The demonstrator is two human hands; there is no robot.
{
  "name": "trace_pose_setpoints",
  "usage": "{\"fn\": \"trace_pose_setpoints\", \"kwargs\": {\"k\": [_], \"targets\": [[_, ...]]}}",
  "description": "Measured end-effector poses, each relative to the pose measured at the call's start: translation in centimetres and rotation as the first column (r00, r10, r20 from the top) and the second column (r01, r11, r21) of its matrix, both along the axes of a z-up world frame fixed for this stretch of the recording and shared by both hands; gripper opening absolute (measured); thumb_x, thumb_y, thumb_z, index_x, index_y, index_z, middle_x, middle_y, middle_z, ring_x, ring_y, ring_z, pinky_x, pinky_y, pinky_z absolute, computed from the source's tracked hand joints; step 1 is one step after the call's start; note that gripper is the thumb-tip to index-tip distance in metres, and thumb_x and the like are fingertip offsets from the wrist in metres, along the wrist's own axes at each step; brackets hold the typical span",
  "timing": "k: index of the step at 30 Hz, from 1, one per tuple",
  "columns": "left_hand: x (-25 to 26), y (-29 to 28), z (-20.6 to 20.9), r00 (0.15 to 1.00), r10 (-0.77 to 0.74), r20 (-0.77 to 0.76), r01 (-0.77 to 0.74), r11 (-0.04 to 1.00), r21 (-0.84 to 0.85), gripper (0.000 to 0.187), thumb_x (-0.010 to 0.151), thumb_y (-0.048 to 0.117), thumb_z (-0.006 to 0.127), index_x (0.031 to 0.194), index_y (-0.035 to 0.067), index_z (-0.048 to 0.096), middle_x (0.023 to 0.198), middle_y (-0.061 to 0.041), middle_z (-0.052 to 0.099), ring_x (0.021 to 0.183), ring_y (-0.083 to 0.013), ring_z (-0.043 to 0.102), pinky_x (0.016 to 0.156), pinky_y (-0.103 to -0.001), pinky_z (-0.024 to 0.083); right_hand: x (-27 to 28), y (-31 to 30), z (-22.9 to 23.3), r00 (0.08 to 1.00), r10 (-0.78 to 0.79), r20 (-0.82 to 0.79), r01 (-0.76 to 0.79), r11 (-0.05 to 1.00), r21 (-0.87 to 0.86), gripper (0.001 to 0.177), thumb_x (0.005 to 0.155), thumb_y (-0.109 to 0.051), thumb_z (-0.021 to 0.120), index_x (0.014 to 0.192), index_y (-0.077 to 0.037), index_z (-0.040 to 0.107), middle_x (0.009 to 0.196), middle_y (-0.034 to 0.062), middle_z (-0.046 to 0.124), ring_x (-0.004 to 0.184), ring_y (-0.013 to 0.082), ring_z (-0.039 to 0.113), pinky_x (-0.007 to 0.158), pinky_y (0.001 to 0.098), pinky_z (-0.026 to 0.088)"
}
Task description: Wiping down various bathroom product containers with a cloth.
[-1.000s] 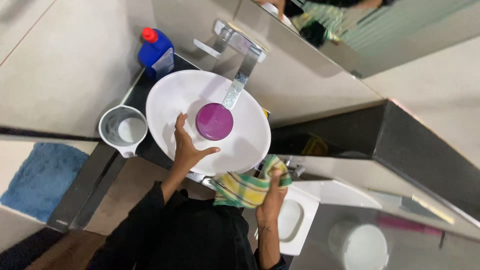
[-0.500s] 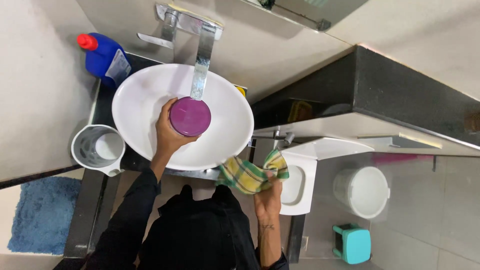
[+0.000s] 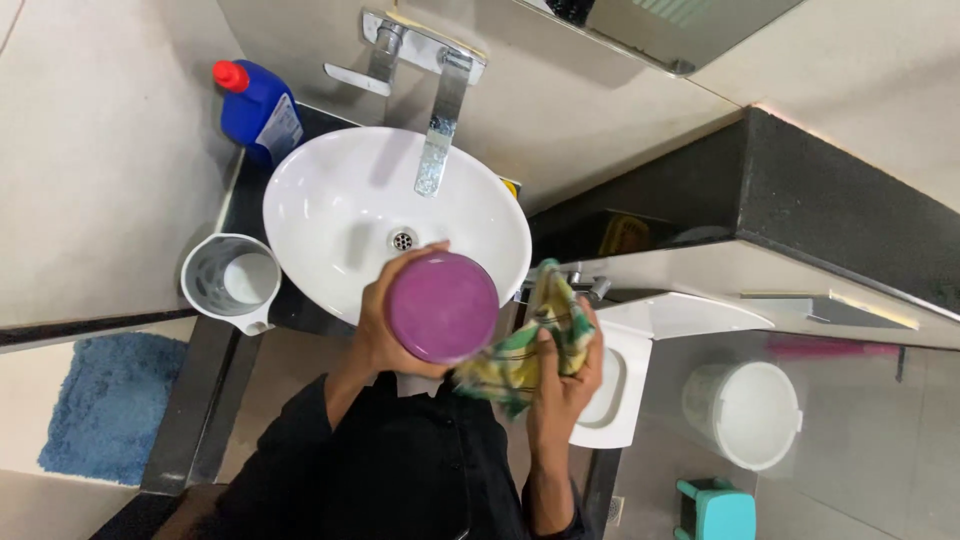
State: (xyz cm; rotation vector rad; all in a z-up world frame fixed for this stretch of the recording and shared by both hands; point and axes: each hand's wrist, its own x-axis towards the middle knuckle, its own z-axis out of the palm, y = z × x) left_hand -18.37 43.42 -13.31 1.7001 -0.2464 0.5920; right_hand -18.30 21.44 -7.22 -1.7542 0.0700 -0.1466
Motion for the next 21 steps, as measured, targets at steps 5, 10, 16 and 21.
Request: {"fn": "trace_pose_setpoints", "kwargs": {"k": [5,10,16,21], "targets": [[-1.0,-2.4,3.2,0.992,-0.071,-0.100,0.072,0.997,-0.001,0.123,0.052,0.041,0.101,0.150,0.000,0.040,0.141,-0.023,0.063,0.126,-0.0345,0.070,0.108,-0.044,0.053,1.2,1.2,6.1,0.902,0.208,0.379,0.012,0.864,-0.504,0.058,0.088,0.005,0.065,0.144,-0.010,0.059,0.138,0.0142,0.059,0.114,0.0244,0.070,0.085,0.0316,0.064],[-0.3,-4.7,3.4,0.993,0.116,0.009,-0.115,0.967,0.226,0.115,0.052,0.045,0.100,0.143,0.001,0.045,0.129,-0.023,0.064,0.116,-0.0364,0.068,0.102,-0.045,0.058,1.5,3.0,7.8,0.819,0.573,-0.007,-0.302,0.422,-0.855,0.060,0.074,-0.007,0.081,0.132,-0.019,0.071,0.142,0.0061,0.064,0.087,0.0286,0.075,0.072,0.0360,0.061],[-0.4,-4.8,-0.4,0.984,0.125,-0.124,-0.114,0.989,0.089,0.090,0.082,0.035,0.094,0.154,0.006,0.048,0.139,-0.016,0.071,0.120,-0.0303,0.076,0.104,-0.039,0.058,-0.3,0.6,9.3,0.694,0.719,-0.033,-0.496,0.444,-0.746,0.052,0.076,0.001,0.072,0.123,-0.021,0.076,0.138,-0.0008,0.069,0.095,0.0219,0.078,0.074,0.0323,0.063],[-0.4,-4.5,3.4,0.989,0.056,-0.134,-0.044,0.995,0.089,0.091,0.073,0.033,0.095,0.147,0.004,0.051,0.133,-0.018,0.069,0.122,-0.0318,0.073,0.105,-0.042,0.058,-1.0,-2.2,5.7,0.779,0.625,-0.040,-0.458,0.525,-0.717,0.046,0.083,0.005,0.068,0.117,-0.024,0.079,0.136,-0.0045,0.071,0.096,0.0176,0.079,0.069,0.0257,0.060]]}}
